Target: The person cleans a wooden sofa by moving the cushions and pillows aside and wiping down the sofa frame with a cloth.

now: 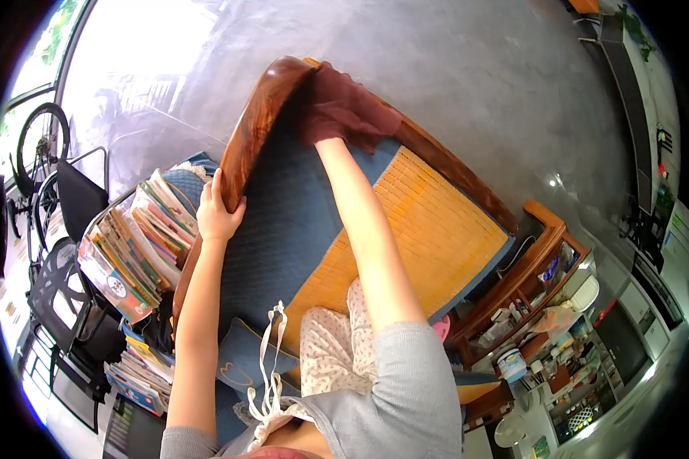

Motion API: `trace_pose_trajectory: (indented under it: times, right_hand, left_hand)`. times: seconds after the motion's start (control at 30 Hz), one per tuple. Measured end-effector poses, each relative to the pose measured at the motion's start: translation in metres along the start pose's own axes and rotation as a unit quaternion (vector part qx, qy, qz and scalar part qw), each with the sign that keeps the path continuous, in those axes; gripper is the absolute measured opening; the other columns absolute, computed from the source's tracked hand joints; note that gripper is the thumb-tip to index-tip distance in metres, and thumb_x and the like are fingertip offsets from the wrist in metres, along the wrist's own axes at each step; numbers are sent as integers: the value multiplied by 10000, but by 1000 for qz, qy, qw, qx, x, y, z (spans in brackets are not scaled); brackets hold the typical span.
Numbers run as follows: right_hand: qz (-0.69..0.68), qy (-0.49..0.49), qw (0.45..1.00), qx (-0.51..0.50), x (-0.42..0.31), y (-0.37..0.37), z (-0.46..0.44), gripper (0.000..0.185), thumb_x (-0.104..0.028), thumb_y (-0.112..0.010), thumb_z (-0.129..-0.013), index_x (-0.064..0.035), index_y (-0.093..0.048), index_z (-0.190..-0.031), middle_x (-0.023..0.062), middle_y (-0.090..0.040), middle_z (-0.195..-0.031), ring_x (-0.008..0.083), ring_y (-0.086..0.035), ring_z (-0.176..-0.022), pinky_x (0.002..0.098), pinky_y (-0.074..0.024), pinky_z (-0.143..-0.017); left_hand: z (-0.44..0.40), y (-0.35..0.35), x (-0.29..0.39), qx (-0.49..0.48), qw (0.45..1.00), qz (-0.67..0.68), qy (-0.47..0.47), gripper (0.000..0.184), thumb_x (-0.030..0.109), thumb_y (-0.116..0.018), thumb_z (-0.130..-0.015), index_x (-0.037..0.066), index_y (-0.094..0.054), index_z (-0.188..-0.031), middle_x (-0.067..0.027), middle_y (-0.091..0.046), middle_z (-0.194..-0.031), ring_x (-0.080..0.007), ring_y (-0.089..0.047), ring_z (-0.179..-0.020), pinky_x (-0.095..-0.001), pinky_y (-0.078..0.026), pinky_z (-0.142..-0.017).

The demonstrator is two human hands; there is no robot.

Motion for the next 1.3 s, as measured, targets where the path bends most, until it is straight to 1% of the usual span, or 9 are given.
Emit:
trace_pose_trajectory:
  times: [0.23,0.37,0.5,0.67,0.9,1.0,1.07,1.17,1.3]
  right_hand:
    - [33,-70,994,83,56,36,23,139,-212,-626,-659,-84,-573,-661,125,-591,-683,307,-597,-728,350,-433,-652]
    - [98,-124,986,-46,102,70,62,177,-258,-621,-581,-93,-578,-629,100,-565,-620,258,-546,-716,344,-365,-660]
    - [161,-181,970,33,173,122,120,179,-267,-626,-540,-105,-562,-578,88,-530,-572,258,-480,-721,333,-312,-732]
    - [225,-270,934,66,291,170,218,216,-329,-513,-698,-130,-503,-615,35,-478,-590,203,-450,-680,328,-332,-698]
    - [-173,-11,936,306,474,182,327,427,-433,-256,-971,-165,-401,-672,-41,-399,-625,115,-422,-616,323,-380,-602]
    - [-644,-1,679,352,536,168,347,428,-442,-269,-964,-163,-425,-680,-45,-414,-631,122,-442,-625,316,-394,-615]
    - [-689,-20,631,355,558,159,363,334,-422,-357,-886,-149,-454,-721,-27,-453,-648,137,-475,-625,314,-411,-613]
    - [-399,-69,838,365,581,172,391,317,-353,-610,-657,-108,-514,-834,27,-554,-692,177,-551,-617,314,-447,-593]
    - [-305,-182,850,389,585,196,410,308,-335,-621,-639,-109,-524,-826,32,-551,-718,184,-544,-646,317,-443,-615]
  left_hand:
    - [0,1,1,-16,1000,-8,25,771,285,-704,-673,138,-341,-1337,-141,-514,-1058,-339,-534,-947,-411,-480,-743]
    - [3,-1,2,-3,1000,-6,10,801,286,-699,-681,142,-306,-1364,-156,-512,-1105,-361,-520,-993,-429,-469,-788]
    - [6,-1,6,13,1000,-18,-17,796,292,-694,-702,136,-297,-1374,-185,-476,-1215,-376,-484,-1090,-431,-423,-891]
    - [16,4,12,77,986,-136,-65,762,330,-686,-725,139,-321,-1365,-185,-443,-1257,-364,-444,-1144,-432,-372,-950]
    - [149,-1,85,190,965,-128,-126,475,189,-580,-848,64,-432,-1282,-173,-407,-1291,-340,-383,-1199,-430,-307,-992]
    - [256,-9,87,139,984,-70,-88,437,120,-568,-848,28,-445,-1257,-182,-416,-1277,-344,-406,-1180,-414,-333,-976]
    - [333,-13,62,104,993,-52,-24,407,101,-552,-853,11,-451,-1237,-195,-435,-1251,-359,-434,-1149,-410,-353,-959]
    - [444,-5,25,81,990,-60,100,377,97,-539,-856,-5,-459,-1210,-211,-461,-1204,-378,-462,-1103,-409,-372,-932]
    - [558,9,-12,69,968,-104,219,364,102,-514,-867,-22,-450,-1203,-214,-472,-1173,-372,-483,-1063,-397,-386,-901]
Point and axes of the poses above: each hand's wrist, its own z-axis away from the middle knuckle, its own y-axis out of the back of the hand, x = y × z, the point moved 10 cm from there along -z, towards the middle knuckle
